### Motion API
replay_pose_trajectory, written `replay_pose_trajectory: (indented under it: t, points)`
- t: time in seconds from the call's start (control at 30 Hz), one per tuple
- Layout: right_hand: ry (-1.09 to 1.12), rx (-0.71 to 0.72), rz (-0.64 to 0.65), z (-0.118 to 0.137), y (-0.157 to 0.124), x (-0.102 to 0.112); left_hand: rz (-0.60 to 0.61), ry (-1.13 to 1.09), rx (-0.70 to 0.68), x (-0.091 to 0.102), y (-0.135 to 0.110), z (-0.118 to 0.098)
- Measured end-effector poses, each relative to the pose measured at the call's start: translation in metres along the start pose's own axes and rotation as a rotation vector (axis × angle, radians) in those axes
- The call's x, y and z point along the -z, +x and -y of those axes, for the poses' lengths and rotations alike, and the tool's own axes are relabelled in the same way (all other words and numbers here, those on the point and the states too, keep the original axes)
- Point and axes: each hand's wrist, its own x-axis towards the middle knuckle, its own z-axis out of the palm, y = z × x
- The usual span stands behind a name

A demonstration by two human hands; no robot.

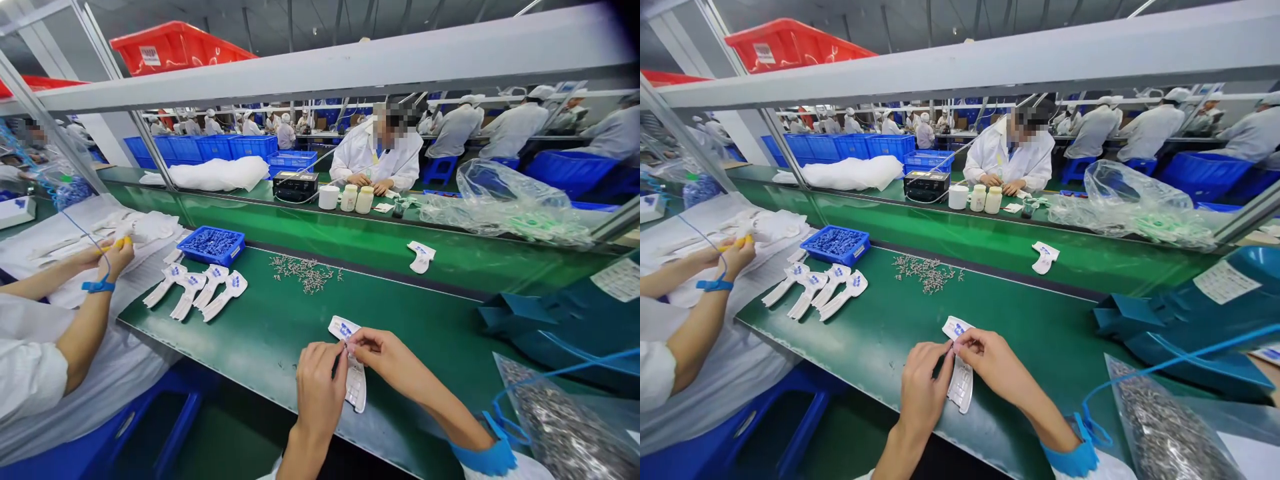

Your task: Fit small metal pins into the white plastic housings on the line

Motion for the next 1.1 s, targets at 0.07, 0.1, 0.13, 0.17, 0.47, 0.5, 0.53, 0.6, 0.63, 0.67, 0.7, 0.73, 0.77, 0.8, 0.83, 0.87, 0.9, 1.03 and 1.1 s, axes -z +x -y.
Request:
replay_pose_trajectory:
  t: [0.07, 0.1, 0.13, 0.17, 0.47, 0.5, 0.53, 0.6, 0.63, 0.67, 0.7, 0.73, 0.77, 0.8, 0.83, 0.87, 0.9, 1.03, 1.1]
  points:
    - [-0.004, 0.008, 0.006, 0.002, -0.004, 0.002, 0.068, 0.002, -0.031, 0.005, 0.000, 0.001]
    - [-0.028, 0.006, 0.011, 0.003, -0.006, 0.005, 0.123, 0.007, -0.051, 0.008, 0.000, 0.002]
    - [-0.072, 0.000, 0.021, 0.005, -0.009, 0.008, 0.187, 0.016, -0.074, 0.010, 0.000, 0.004]
    - [-0.137, -0.012, 0.044, 0.006, -0.011, 0.011, 0.258, 0.029, -0.099, 0.013, 0.001, 0.005]
    - [-0.848, -0.116, 0.295, 0.036, 0.002, 0.013, 0.560, 0.148, -0.124, 0.012, 0.002, 0.014]
    - [-0.904, -0.133, 0.320, 0.041, 0.005, 0.011, 0.564, 0.146, -0.122, 0.012, 0.001, 0.014]
    - [-0.943, -0.150, 0.344, 0.046, 0.009, 0.010, 0.564, 0.141, -0.121, 0.011, 0.001, 0.014]
    - [-0.984, -0.177, 0.376, 0.054, 0.014, 0.007, 0.553, 0.125, -0.119, 0.011, 0.000, 0.015]
    - [-0.998, -0.187, 0.381, 0.057, 0.016, 0.006, 0.545, 0.117, -0.119, 0.011, 0.000, 0.016]
    - [-1.017, -0.201, 0.383, 0.059, 0.017, 0.005, 0.540, 0.111, -0.119, 0.011, 0.000, 0.016]
    - [-1.037, -0.214, 0.385, 0.060, 0.018, 0.004, 0.536, 0.108, -0.118, 0.011, -0.001, 0.017]
    - [-1.054, -0.224, 0.387, 0.060, 0.020, 0.003, 0.533, 0.105, -0.118, 0.011, -0.001, 0.017]
    - [-1.065, -0.231, 0.391, 0.060, 0.021, 0.002, 0.533, 0.104, -0.118, 0.011, -0.001, 0.017]
    - [-1.071, -0.233, 0.395, 0.059, 0.022, 0.002, 0.535, 0.103, -0.119, 0.011, -0.001, 0.017]
    - [-1.074, -0.232, 0.399, 0.058, 0.023, 0.002, 0.537, 0.102, -0.119, 0.011, -0.001, 0.017]
    - [-1.073, -0.230, 0.403, 0.057, 0.024, 0.002, 0.542, 0.101, -0.120, 0.011, 0.000, 0.017]
    - [-1.071, -0.228, 0.405, 0.056, 0.024, 0.002, 0.545, 0.101, -0.121, 0.011, 0.000, 0.017]
    - [-1.065, -0.219, 0.381, 0.054, 0.018, 0.001, 0.550, 0.103, -0.119, 0.010, -0.001, 0.018]
    - [-1.084, -0.223, 0.340, 0.055, 0.012, -0.002, 0.551, 0.102, -0.120, 0.009, -0.001, 0.018]
